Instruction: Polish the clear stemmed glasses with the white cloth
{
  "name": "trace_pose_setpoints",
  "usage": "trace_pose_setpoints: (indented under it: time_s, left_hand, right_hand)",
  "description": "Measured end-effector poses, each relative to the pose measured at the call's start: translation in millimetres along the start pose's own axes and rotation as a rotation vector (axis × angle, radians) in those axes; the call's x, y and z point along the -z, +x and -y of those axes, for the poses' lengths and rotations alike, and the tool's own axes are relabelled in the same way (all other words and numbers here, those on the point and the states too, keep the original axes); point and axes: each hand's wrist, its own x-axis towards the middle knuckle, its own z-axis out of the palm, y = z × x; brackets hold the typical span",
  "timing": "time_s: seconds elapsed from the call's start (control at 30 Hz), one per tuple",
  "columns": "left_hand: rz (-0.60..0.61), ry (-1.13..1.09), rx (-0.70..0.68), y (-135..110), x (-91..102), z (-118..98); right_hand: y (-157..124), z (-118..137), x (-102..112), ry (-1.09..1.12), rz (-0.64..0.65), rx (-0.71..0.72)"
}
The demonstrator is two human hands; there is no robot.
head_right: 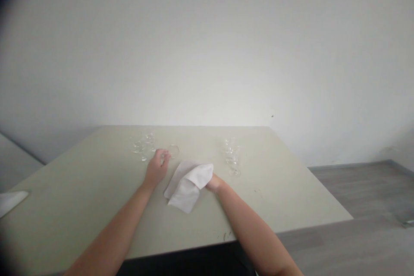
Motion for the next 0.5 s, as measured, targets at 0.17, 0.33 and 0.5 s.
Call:
trace_pose_setpoints:
  time_s: [0.17, 0.33, 0.5]
  left_hand:
    - [0.157, 0.241, -0.266, -10.4, 0.2, -24.4]
    - [0.281, 0.396, -0.446, -19.9, -6.3, -49.1]
    - [0.253, 0.416, -0.501, -27.6, -9.9, -59.4]
  right_hand:
    - [3.4, 15.2, 7.7, 0.122, -0.034, -0.024]
    - [2.4, 25.7, 1.4, -0.067, -0.101, 0.164]
    - [8.4, 23.6, -10.2, -0.137, -0.165, 0.087]
